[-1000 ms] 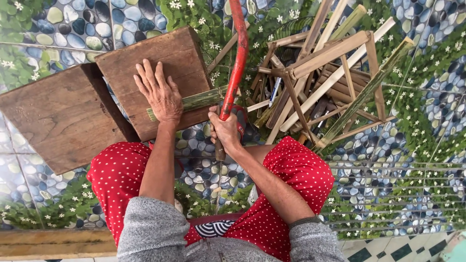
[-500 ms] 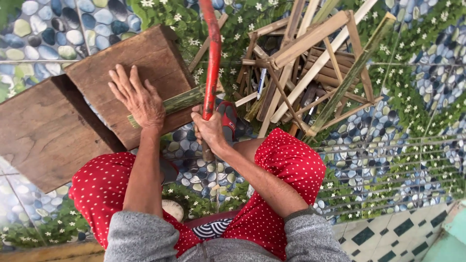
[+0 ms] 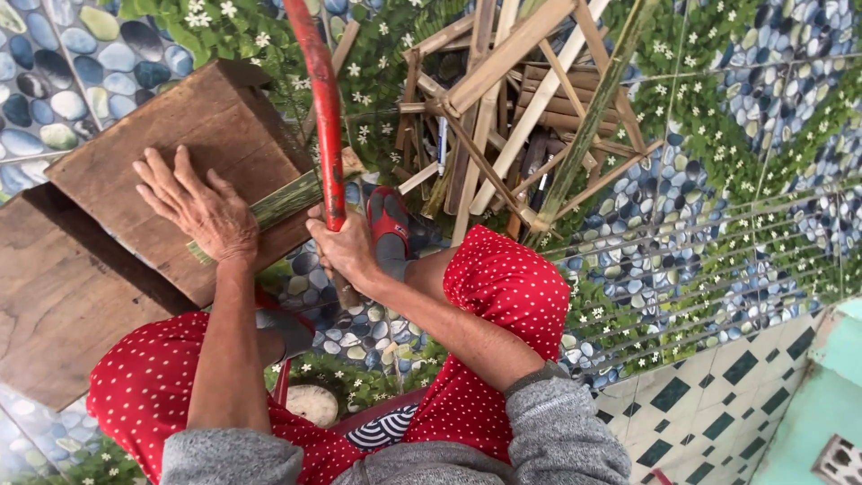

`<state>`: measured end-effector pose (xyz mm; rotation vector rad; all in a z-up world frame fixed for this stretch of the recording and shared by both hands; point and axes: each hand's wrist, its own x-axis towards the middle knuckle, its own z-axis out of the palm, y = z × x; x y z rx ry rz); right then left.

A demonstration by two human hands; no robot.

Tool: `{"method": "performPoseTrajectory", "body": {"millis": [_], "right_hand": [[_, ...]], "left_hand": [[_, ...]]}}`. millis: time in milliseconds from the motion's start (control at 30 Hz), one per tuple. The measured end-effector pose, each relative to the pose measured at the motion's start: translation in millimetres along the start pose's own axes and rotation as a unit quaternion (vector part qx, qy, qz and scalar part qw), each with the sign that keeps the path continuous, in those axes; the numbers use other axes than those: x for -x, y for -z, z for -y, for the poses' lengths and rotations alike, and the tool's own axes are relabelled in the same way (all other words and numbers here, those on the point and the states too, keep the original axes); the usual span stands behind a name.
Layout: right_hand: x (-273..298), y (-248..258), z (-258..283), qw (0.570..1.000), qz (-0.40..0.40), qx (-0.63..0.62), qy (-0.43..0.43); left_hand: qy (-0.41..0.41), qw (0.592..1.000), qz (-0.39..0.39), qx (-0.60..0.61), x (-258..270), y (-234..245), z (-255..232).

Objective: Sawing a piece of bamboo into smaller sections using a hand saw.

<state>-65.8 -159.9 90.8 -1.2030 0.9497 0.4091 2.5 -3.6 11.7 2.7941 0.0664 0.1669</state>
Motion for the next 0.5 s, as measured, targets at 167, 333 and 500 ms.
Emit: {"method": "performPoseTrajectory", "body": {"millis": [167, 333, 500], "right_hand": [[-1.4, 2.0, -5.6, 1.0, 0.02, -0.006, 0.004], [-2.3, 2.0, -6.5, 1.0, 0.024, -0.012, 0.007], [-2.6, 1.0, -3.6, 1.0, 0.022, -0.013, -0.013]], "left_hand": [[-0.001, 1.0, 0.001, -0.001, 1.5, -0.6, -0.1], [0.005, 1.0, 0.006, 0.008, 0.3, 0.7, -1.5], [0.025, 0.999, 0.013, 0.018, 0.2, 1.3, -3.3]]}}
